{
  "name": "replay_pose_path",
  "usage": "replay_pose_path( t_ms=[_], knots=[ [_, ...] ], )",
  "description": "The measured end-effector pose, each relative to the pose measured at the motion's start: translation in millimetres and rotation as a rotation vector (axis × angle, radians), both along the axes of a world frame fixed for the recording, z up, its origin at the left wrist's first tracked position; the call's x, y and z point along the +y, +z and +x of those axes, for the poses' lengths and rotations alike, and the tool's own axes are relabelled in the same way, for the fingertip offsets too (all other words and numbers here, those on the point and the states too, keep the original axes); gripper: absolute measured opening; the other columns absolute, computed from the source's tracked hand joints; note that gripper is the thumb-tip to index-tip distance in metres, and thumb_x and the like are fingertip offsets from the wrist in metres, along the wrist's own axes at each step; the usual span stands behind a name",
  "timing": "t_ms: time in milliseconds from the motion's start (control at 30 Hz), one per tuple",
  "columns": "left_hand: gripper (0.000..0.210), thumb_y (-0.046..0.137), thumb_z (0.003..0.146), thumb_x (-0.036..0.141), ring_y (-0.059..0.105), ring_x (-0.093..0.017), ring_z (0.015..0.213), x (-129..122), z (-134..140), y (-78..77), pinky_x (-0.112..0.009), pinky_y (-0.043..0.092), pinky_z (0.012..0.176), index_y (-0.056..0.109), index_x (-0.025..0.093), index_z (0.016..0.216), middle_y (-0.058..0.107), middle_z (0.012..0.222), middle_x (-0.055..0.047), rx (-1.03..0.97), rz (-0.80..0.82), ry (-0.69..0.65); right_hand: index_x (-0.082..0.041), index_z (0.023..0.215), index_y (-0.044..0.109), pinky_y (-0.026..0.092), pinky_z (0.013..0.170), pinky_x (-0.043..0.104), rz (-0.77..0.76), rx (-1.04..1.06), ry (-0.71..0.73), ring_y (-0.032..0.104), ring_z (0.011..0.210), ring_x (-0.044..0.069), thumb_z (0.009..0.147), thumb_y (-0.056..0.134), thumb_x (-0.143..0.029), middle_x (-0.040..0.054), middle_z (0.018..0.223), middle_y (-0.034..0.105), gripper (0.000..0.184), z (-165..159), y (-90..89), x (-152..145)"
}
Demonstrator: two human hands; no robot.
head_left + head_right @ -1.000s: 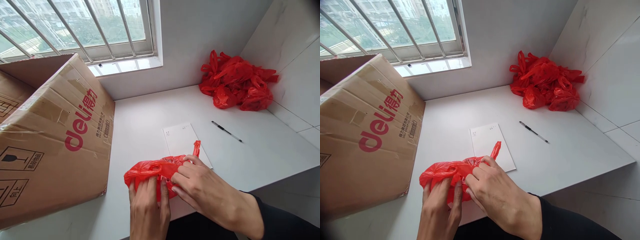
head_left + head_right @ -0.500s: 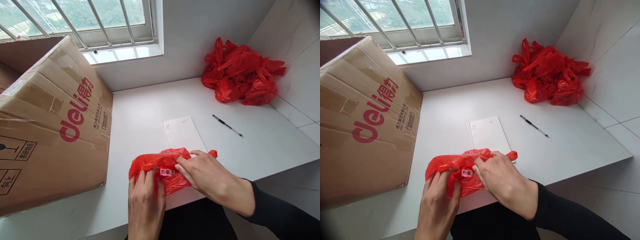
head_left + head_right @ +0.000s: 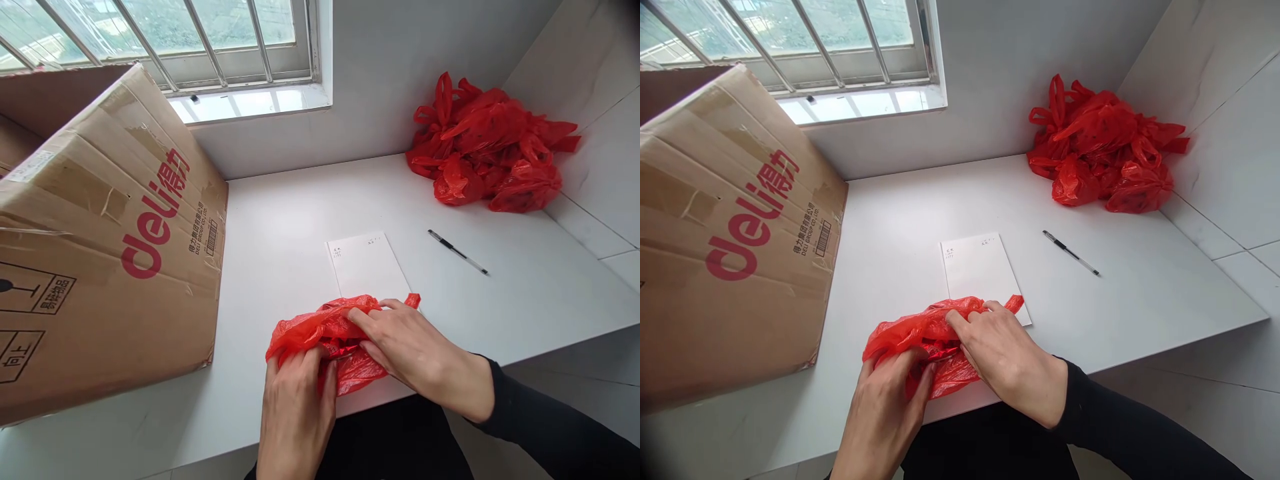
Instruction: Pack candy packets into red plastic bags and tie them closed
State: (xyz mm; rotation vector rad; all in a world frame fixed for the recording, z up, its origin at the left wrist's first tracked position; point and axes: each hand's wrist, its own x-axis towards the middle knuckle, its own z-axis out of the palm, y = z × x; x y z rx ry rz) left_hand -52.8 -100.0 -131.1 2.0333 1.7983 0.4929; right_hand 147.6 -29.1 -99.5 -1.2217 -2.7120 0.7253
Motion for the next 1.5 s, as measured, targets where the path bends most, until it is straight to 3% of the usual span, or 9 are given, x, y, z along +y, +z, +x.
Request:
replay_pose_path(
  t_ms=[200, 567, 767, 833, 967, 1100, 1267, 1400, 1500],
  knots=[
    [0.013, 0.050, 0.095, 0.021, 0.058, -0.027, 0.083, -3, -8, 5.9, -0.047, 0.046, 0.081, 0.058, 0.024, 0.085, 0.067, 0.085, -0.003, 0.062, -0.070, 0.006, -0.019, 0.110, 0.055, 0.043, 0.071, 0.036, -0.019, -0.059, -0.039, 0.053, 0.063, 0.019, 0.099, 0.045, -0.007, -0.0009, 0.074, 0.062, 0.019, -2, -2.7, 3],
    [0.024, 0.044, 0.102, 0.031, 0.062, -0.027, 0.088, 1, -18, 11.5, -0.052, 0.047, 0.090, 0.068, 0.028, 0.102, 0.072, 0.092, -0.003, 0.087, -0.159, -0.044, -0.021, 0.111, 0.053, 0.037, 0.066, 0.032, -0.014, 0.078, -0.029, 0.044, 0.061, 0.016, 0.094, 0.044, 0.002, -0.0038, 0.075, 0.058, 0.030, -9, -2.2, -1],
    [0.040, 0.041, 0.103, 0.026, 0.066, -0.031, 0.096, 1, -20, -6.2, -0.043, 0.054, 0.079, 0.055, 0.024, 0.141, 0.075, 0.103, -0.008, 0.156, -0.076, 0.083, -0.020, 0.081, 0.055, 0.039, 0.068, 0.032, -0.017, -0.083, 0.054, 0.040, 0.058, 0.014, 0.093, 0.049, 0.000, -0.0019, 0.073, 0.058, 0.024, -11, -6.2, 0],
    [0.036, 0.045, 0.102, 0.030, 0.067, -0.030, 0.094, 2, -20, -6.9, -0.042, 0.054, 0.080, 0.057, 0.025, 0.136, 0.075, 0.103, -0.007, 0.153, -0.044, 0.064, -0.020, 0.082, 0.056, 0.040, 0.069, 0.033, -0.030, -0.100, 0.035, 0.039, 0.057, 0.014, 0.093, 0.050, -0.001, -0.0023, 0.071, 0.059, 0.022, -11, -8.1, 1],
    [0.022, 0.044, 0.103, 0.029, 0.067, -0.027, 0.085, 5, -17, 0.8, -0.043, 0.052, 0.081, 0.065, 0.024, 0.098, 0.073, 0.089, -0.004, 0.097, -0.092, -0.004, -0.020, 0.084, 0.053, 0.042, 0.069, 0.033, -0.018, -0.118, -0.008, 0.033, 0.052, 0.013, 0.092, 0.048, 0.001, -0.0048, 0.065, 0.055, 0.023, -12, -8.8, 0],
    [0.017, 0.048, 0.103, 0.032, 0.067, -0.027, 0.093, 7, -14, 2.6, -0.046, 0.050, 0.087, 0.062, 0.024, 0.097, 0.073, 0.097, -0.003, 0.041, -0.072, -0.039, -0.021, 0.086, 0.051, 0.035, 0.061, 0.031, -0.004, -0.160, -0.046, 0.034, 0.051, 0.015, 0.093, 0.048, 0.000, -0.0054, 0.062, 0.053, 0.023, -15, -4.6, 1],
    [0.030, 0.049, 0.102, 0.031, 0.060, -0.024, 0.072, 5, -16, -0.4, -0.043, 0.050, 0.073, 0.050, 0.023, 0.074, 0.063, 0.074, -0.002, 0.106, -0.024, -0.015, -0.022, 0.088, 0.050, 0.029, 0.056, 0.031, -0.049, -0.213, -0.059, 0.036, 0.052, 0.015, 0.095, 0.048, -0.002, -0.0053, 0.064, 0.054, 0.021, -15, -0.3, 3],
    [0.025, 0.047, 0.103, 0.031, 0.059, -0.024, 0.073, 6, -16, 1.8, -0.044, 0.050, 0.072, 0.053, 0.023, 0.080, 0.062, 0.077, -0.003, 0.151, -0.004, -0.006, -0.022, 0.089, 0.051, 0.030, 0.057, 0.032, -0.049, -0.217, -0.043, 0.040, 0.054, 0.016, 0.094, 0.048, 0.000, -0.0043, 0.067, 0.058, 0.022, -14, -1.5, 4],
    [0.015, 0.050, 0.102, 0.026, 0.061, -0.025, 0.082, 7, -11, 0.8, -0.044, 0.051, 0.077, 0.061, 0.024, 0.113, 0.066, 0.093, -0.004, 0.141, 0.032, -0.042, -0.021, 0.093, 0.053, 0.032, 0.058, 0.032, -0.047, -0.210, -0.046, 0.044, 0.055, 0.017, 0.093, 0.048, 0.000, -0.0032, 0.069, 0.061, 0.022, -14, -3.8, 3]
  ],
)
